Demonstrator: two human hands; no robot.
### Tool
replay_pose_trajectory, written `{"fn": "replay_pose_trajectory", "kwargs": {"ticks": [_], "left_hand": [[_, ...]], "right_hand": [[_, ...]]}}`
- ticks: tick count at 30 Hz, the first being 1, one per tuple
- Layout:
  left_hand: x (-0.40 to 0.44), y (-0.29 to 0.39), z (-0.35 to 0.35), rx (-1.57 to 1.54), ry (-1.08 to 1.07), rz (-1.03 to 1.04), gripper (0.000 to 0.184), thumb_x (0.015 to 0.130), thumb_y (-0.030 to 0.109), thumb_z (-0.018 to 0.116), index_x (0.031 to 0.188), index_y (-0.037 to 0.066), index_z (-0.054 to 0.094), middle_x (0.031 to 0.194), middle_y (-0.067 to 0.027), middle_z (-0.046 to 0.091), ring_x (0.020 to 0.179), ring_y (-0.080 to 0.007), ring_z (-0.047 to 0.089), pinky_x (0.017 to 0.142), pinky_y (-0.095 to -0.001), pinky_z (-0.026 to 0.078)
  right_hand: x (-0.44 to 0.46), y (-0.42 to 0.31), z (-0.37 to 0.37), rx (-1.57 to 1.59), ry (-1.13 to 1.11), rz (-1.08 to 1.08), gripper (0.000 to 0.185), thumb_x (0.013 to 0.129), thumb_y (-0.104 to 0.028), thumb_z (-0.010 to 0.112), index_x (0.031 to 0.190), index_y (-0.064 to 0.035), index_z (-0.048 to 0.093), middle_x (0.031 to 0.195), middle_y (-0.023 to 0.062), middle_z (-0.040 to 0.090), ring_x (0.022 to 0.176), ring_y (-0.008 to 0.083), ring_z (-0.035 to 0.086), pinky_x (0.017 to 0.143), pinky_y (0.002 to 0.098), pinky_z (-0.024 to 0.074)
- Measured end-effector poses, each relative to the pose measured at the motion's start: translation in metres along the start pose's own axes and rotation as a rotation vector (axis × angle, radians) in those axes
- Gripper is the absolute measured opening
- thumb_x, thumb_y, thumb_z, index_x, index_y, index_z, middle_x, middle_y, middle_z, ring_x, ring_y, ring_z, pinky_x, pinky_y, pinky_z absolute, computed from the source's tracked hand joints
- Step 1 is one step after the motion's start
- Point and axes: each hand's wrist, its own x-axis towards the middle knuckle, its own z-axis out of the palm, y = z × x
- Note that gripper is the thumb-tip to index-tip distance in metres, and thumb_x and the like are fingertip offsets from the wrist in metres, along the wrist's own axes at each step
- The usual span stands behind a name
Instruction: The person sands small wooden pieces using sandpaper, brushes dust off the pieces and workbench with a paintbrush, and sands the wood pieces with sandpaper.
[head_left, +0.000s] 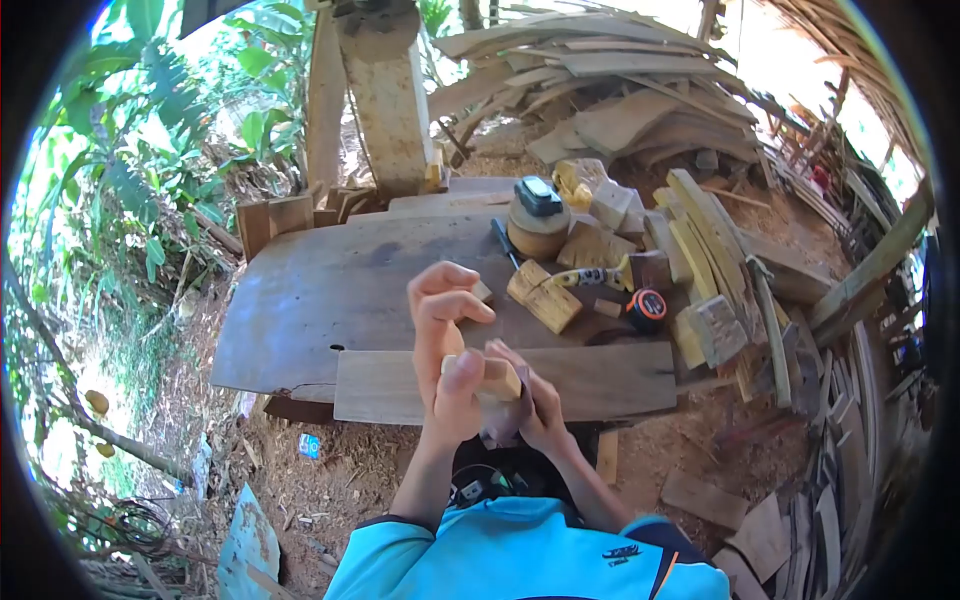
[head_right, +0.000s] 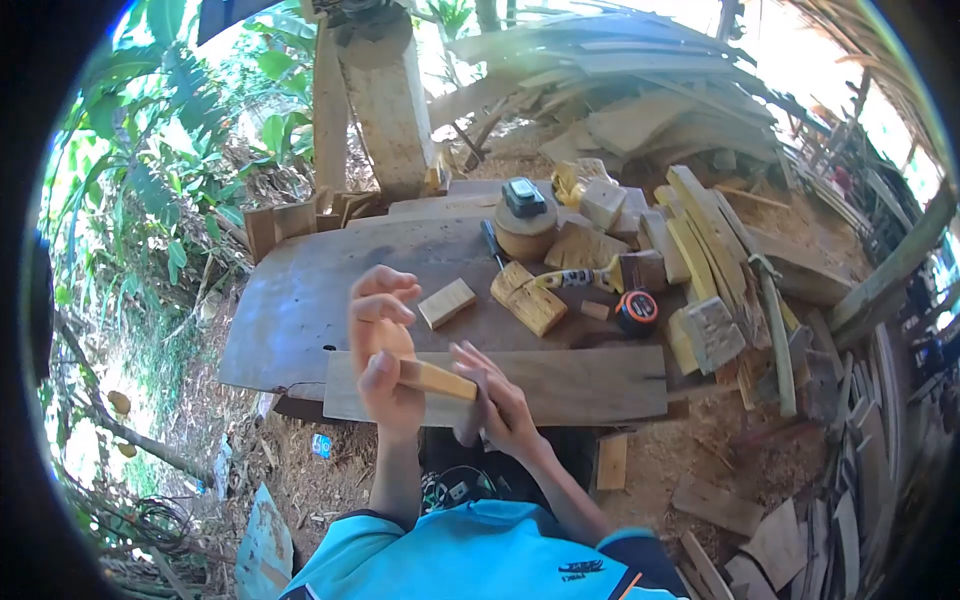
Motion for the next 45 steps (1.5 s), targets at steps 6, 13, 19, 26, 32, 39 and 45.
{"fn": "replay_pose_trajectory", "kwargs": {"ticks": [6, 13, 19, 26, 32, 39, 45], "left_hand": [[-0.009, 0.005, 0.012, 0.082, -0.063, 0.002, 0.034, 0.075, 0.037, 0.05, 0.077, 0.003, 0.049, 0.108, -0.0171, 0.04, 0.103, -0.0269, 0.036, 0.092, -0.0408, 0.025], [-0.004, 0.005, -0.013, 0.131, 0.122, 0.036, 0.036, 0.078, 0.034, 0.048, 0.066, 0.002, 0.059, 0.103, -0.0191, 0.044, 0.101, -0.0257, 0.04, 0.09, -0.04, 0.027], [-0.008, 0.008, 0.006, 0.185, 0.026, 0.125, 0.03, 0.078, 0.027, 0.051, 0.067, 0.001, 0.061, 0.102, -0.0185, 0.045, 0.099, -0.0252, 0.042, 0.087, -0.0378, 0.031], [0.001, 0.001, -0.007, 0.171, 0.047, 0.085, 0.027, 0.079, 0.025, 0.051, 0.07, 0.002, 0.062, 0.099, -0.0145, 0.046, 0.096, -0.024, 0.042, 0.086, -0.0374, 0.032], [-0.007, 0.005, 0.018, 0.104, -0.039, 0.116, 0.027, 0.077, 0.029, 0.053, 0.079, 0.003, 0.058, 0.101, -0.0167, 0.043, 0.097, -0.0257, 0.04, 0.09, -0.0382, 0.028], [0.006, -0.013, -0.028, 0.076, 0.294, 0.089, 0.03, 0.078, 0.033, 0.045, 0.075, 0.003, 0.046, 0.083, -0.0122, 0.043, 0.081, -0.0209, 0.042, 0.077, -0.0336, 0.033], [0.001, -0.021, -0.028, -0.234, 0.167, 0.195, 0.024, 0.076, 0.031, 0.042, 0.069, 0.009, 0.037, 0.056, -0.0027, 0.033, 0.054, -0.0141, 0.032, 0.058, -0.0321, 0.03]], "right_hand": [[0.031, -0.05, 0.007, 0.002, 0.19, -0.138, 0.041, 0.091, -0.018, 0.037, 0.123, 0.0062, 0.042, 0.129, 0.0219, 0.043, 0.123, 0.0391, 0.037, 0.1, 0.0429, 0.0309], [-0.011, 0.012, 0.017, -0.181, 0.096, -0.034, 0.041, 0.089, -0.015, 0.04, 0.121, 0.0097, 0.042, 0.128, 0.0246, 0.043, 0.123, 0.0403, 0.035, 0.101, 0.043, 0.0297], [0.038, -0.063, 0.017, -0.194, 0.193, -0.001, 0.04, 0.086, -0.006, 0.039, 0.122, 0.0108, 0.039, 0.125, 0.027, 0.043, 0.119, 0.0393, 0.041, 0.098, 0.0432, 0.0328], [-0.024, 0.017, 0.008, -0.219, -0.019, 0.151, 0.051, 0.086, -0.008, 0.043, 0.129, 0.0113, 0.026, 0.131, 0.0276, 0.037, 0.12, 0.0387, 0.041, 0.099, 0.042, 0.032], [0.02, -0.046, 0.001, -0.054, 0.048, 0.086, 0.049, 0.086, -0.009, 0.044, 0.13, 0.0069, 0.028, 0.129, 0.027, 0.038, 0.118, 0.0362, 0.043, 0.097, 0.0398, 0.0353], [-0.015, 0.007, 0.009, -0.15, -0.101, 0.127, 0.039, 0.085, -0.005, 0.039, 0.122, 0.0051, 0.042, 0.122, 0.0243, 0.048, 0.11, 0.034, 0.051, 0.092, 0.0369, 0.0403], [0.036, -0.042, 0.036, -0.216, -0.053, -0.121, 0.043, 0.085, -0.01, 0.038, 0.125, 0.0042, 0.039, 0.127, 0.0231, 0.043, 0.116, 0.0377, 0.044, 0.098, 0.0411, 0.034]]}}
